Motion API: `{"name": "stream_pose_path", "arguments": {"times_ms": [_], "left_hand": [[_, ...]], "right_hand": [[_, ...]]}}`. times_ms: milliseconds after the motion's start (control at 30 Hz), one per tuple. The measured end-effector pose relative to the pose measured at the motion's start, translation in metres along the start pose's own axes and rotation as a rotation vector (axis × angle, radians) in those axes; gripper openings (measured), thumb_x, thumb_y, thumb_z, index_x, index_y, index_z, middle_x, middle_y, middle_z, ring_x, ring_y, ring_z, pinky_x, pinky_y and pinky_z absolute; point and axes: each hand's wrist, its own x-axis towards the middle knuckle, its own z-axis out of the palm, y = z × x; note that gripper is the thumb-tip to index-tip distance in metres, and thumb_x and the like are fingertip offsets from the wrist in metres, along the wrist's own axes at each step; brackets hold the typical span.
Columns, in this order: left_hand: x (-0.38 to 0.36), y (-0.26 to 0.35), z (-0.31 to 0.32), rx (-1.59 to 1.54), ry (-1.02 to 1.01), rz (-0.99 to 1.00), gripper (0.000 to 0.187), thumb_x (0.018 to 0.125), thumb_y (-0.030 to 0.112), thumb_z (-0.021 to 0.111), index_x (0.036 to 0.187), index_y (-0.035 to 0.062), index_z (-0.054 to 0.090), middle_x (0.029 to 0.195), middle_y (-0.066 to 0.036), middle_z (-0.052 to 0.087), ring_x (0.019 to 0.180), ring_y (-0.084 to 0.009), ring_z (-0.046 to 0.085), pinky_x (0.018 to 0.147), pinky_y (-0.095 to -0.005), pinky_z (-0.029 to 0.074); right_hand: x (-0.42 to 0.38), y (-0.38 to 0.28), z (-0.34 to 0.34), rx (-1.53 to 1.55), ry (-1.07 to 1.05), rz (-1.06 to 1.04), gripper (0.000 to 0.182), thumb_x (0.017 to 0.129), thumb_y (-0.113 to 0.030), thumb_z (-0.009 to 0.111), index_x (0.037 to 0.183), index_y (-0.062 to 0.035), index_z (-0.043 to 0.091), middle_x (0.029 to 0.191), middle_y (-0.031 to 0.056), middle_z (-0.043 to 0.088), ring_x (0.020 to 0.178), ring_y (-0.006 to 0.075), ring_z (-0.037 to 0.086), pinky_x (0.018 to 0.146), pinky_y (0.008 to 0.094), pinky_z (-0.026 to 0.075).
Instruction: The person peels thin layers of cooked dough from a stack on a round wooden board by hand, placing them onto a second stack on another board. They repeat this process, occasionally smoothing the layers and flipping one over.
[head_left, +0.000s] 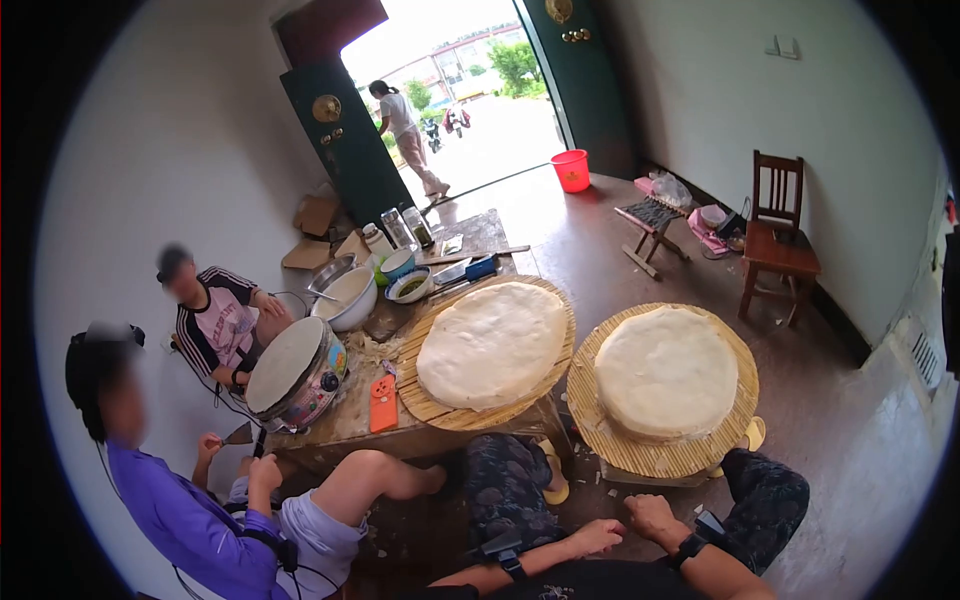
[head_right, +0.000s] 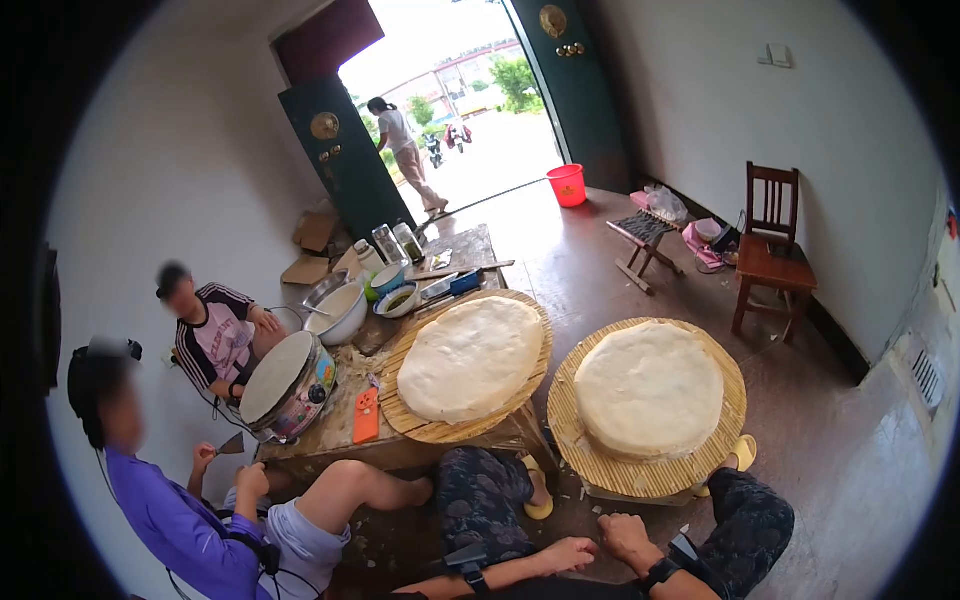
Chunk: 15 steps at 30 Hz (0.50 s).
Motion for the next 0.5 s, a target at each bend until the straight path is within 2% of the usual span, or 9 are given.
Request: {"name": "stream_pose_path", "arguments": {"times_ms": [267, 467, 500], "left_hand": [[0.004, 0.009, 0.005, 0.210, 0.042, 0.016, 0.032, 0.080, 0.019, 0.058, 0.108, 0.0045, 0.058, 0.084, -0.006, 0.062, 0.064, -0.0135, 0.058, 0.056, -0.0291, 0.046], [0.006, 0.007, 0.005, 0.203, 0.057, 0.053, 0.031, 0.078, 0.017, 0.059, 0.105, 0.0024, 0.060, 0.084, -0.008, 0.064, 0.065, -0.0145, 0.059, 0.060, -0.0295, 0.048], [0.000, 0.015, 0.005, 0.224, 0.066, 0.046, 0.029, 0.080, 0.016, 0.057, 0.106, 0.0028, 0.059, 0.086, -0.007, 0.064, 0.070, -0.0134, 0.059, 0.066, -0.0287, 0.049]], "right_hand": [[-0.005, 0.015, 0.011, 0.170, -0.029, 0.028, 0.021, 0.073, -0.021, 0.055, 0.088, -0.0075, 0.062, 0.081, 0.0156, 0.063, 0.081, 0.0340, 0.061, 0.071, 0.0430, 0.048], [-0.002, 0.019, 0.008, 0.240, -0.016, 0.056, 0.023, 0.072, -0.023, 0.055, 0.086, -0.0061, 0.062, 0.081, 0.0174, 0.062, 0.082, 0.0354, 0.060, 0.072, 0.0433, 0.047], [-0.001, 0.021, 0.010, 0.240, -0.013, 0.055, 0.023, 0.072, -0.022, 0.055, 0.087, -0.0055, 0.061, 0.081, 0.0175, 0.062, 0.082, 0.0356, 0.060, 0.072, 0.0434, 0.047]]}}
